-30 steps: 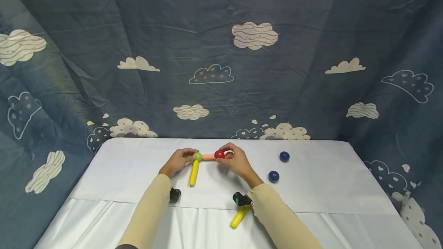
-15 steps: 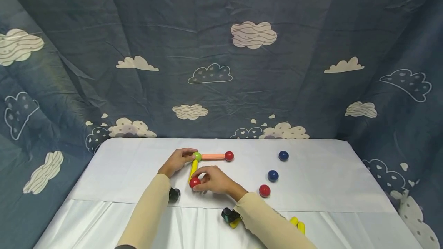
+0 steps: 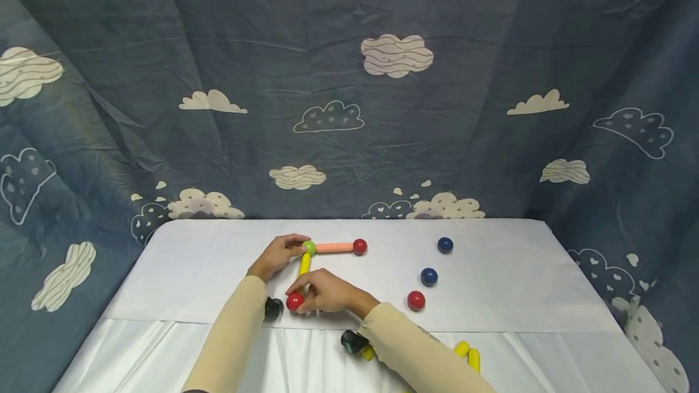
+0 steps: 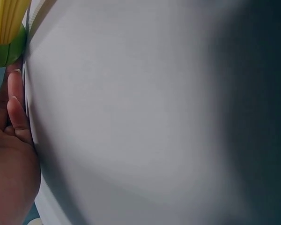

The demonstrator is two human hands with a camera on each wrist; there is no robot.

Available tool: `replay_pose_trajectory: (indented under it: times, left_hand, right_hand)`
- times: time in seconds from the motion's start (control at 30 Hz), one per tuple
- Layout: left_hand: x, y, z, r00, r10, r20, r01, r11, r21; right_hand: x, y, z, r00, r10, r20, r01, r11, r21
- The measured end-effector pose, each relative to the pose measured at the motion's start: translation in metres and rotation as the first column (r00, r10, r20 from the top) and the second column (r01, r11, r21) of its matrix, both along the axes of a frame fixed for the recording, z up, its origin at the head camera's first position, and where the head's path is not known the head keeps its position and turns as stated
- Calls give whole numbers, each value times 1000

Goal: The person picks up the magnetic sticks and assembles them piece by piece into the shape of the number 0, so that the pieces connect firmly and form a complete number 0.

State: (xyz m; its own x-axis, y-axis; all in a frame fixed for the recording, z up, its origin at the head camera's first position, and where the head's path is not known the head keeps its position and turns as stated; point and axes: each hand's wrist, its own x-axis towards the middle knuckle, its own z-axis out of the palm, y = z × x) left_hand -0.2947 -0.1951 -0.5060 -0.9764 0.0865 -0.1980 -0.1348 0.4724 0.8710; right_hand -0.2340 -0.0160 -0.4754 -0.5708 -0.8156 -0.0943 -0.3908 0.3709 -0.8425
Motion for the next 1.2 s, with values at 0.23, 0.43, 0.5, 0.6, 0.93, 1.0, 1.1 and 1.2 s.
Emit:
replay_pose_trajectory:
  times: [0.23,0.43,0.5,0.6,0.93,1.0,1.1,1.2]
  left_hand:
    - [3,0,2,1000,-2,-5,2,1000,13]
    - [4,1,1,1000,-4,2,4,1000,25]
    - [4,1,0,1000,-4,1,4,999,33]
    - [3,1,0,1000,-1,-8,2,999,36]
    - [3,1,3,1000,-9,-10,10,999,32]
    - [4,2,4,1000,-6,-7,6,1000,27]
    - [4,2,6,1000,0,4,0,1000,19]
    - [3,2,5,1000,3,21,-3,1000,14]
  right_hand:
    - [-1,-6,-2,997,30,-70,-28,999,38]
    - [-2,-9,-5,985,43,-165,-26,994,103]
    - [-3,-9,-5,983,40,-181,-21,994,107]
    - [-5,-10,-5,978,44,-205,-22,994,107]
    - [-7,-4,-4,987,12,-162,-4,999,50]
    - [-8,2,-1,990,-11,-143,14,1000,15]
    - [-9,14,4,993,-25,-119,25,1000,-2]
    - [-8,30,11,997,-4,-72,6,999,32]
